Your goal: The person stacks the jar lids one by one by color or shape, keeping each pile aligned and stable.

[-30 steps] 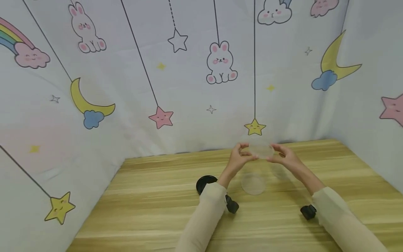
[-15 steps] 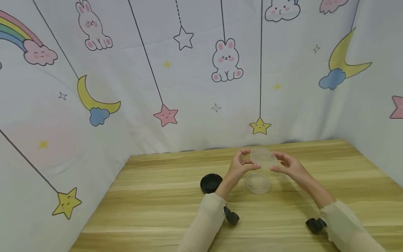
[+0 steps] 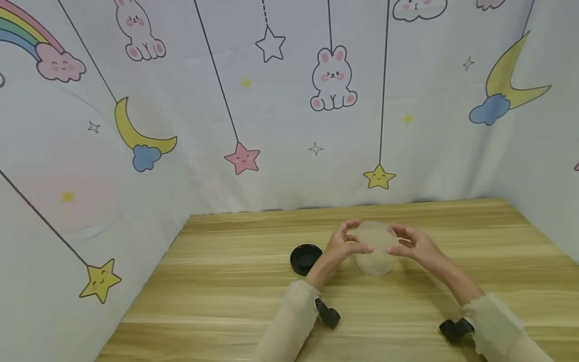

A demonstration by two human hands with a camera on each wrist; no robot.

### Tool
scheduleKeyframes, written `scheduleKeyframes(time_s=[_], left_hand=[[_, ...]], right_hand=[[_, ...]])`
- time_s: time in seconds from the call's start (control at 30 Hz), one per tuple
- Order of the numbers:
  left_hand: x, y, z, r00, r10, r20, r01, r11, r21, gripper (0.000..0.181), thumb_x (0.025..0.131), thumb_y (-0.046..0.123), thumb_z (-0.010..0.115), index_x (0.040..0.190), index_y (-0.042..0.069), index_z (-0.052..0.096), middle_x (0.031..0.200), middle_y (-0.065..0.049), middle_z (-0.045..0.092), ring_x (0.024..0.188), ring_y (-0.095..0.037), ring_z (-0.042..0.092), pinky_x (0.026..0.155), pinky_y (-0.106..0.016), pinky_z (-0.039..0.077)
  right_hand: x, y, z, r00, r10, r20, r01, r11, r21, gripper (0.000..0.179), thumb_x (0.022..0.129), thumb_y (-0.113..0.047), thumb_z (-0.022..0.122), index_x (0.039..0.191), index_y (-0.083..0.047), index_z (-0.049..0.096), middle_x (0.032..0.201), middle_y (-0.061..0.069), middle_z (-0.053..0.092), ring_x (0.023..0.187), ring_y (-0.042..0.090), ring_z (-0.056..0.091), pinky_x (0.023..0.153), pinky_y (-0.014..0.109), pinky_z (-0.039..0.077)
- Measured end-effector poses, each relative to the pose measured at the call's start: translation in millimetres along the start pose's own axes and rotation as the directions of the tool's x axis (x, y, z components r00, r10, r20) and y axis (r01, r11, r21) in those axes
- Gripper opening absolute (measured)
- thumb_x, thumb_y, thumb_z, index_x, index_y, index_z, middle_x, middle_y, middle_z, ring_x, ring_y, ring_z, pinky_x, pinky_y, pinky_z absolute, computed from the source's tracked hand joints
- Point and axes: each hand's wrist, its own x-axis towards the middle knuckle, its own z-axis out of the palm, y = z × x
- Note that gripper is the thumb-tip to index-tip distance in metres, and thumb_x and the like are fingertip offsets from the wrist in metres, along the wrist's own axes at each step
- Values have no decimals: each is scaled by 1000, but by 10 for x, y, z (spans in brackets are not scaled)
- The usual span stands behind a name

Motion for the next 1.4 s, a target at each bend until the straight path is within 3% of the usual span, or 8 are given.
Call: scheduleKeyframes(time_s=[0.17, 0.3, 0.47, 0.6, 0.87, 1.0, 1.13, 1.4], left_hand=[[-50, -15, -39, 996, -62, 63, 57, 995, 78, 73, 79, 11, 80, 144, 18, 48, 136, -1, 48, 99, -15, 48, 78, -28, 47], [-65, -31, -46, 995, -64, 83, 53, 991, 121, 73, 79, 11, 79, 145, 18, 47, 141, -5, 45, 100, -16, 48, 78, -28, 46], [-65, -67, -40, 995, -64, 83, 52, 989, 141, 74, 77, 8, 80, 143, 17, 48, 144, -5, 45, 102, -16, 46, 78, -27, 44], [-63, -120, -22, 993, -79, 83, 66, 986, 154, 73, 75, 3, 80, 140, 14, 50, 141, -3, 48, 101, -14, 44, 78, -24, 42], [-74, -227, 14, 993, -76, 88, 58, 981, 186, 72, 73, -1, 81, 137, 10, 51, 125, -6, 51, 97, -13, 47, 79, -22, 42], [-93, -225, 17, 993, -73, 92, 53, 978, 204, 73, 72, 0, 81, 137, 11, 51, 123, -6, 51, 97, -13, 46, 80, -23, 40], [-95, -213, 15, 994, -73, 86, 53, 976, 212, 73, 72, 1, 82, 137, 11, 51, 123, -5, 50, 97, -13, 44, 80, -23, 39], [-77, -226, 10, 995, -64, 83, 41, 967, 252, 72, 71, 2, 83, 136, 11, 52, 127, -4, 47, 100, -13, 43, 85, -25, 39]], right_hand=[[-28, 38, 28, 999, 24, 39, -22, 999, -42, 63, 91, -16, 68, 142, 7, 39, 142, 28, 46, 113, -13, 46, 106, 34, 43], [-33, 61, 45, 997, 33, 71, -28, 998, -60, 67, 92, -15, 67, 146, 6, 35, 148, 30, 40, 132, 26, 47, 109, 54, 36], [-39, 87, 54, 993, 58, 107, -53, 997, -50, 73, 90, -19, 69, 148, 5, 32, 151, 31, 34, 133, 50, 39, 102, 40, 47], [-39, 134, 62, 992, 56, 114, -50, 998, -49, 73, 88, -18, 72, 146, 5, 36, 148, 30, 39, 130, 48, 43, 95, 27, 50], [-31, 229, 88, 986, 41, 162, -30, 997, -65, 74, 85, -17, 76, 141, 11, 38, 142, 35, 43, 131, 54, 41, 105, 60, 38], [-29, 271, 100, 986, 16, 169, -11, 999, -32, 74, 83, -15, 77, 140, 12, 39, 135, 33, 49, 118, 25, 58, 98, 36, 50], [-24, 290, 100, 986, 6, 167, -7, 1000, 1, 74, 82, -15, 78, 140, 11, 39, 128, 30, 52, 103, -2, 53, 87, 17, 48], [-10, 275, 123, 985, 1, 174, -3, 1000, 11, 75, 82, -13, 78, 140, 13, 37, 126, 29, 52, 104, 3, 54, 84, 19, 49]])
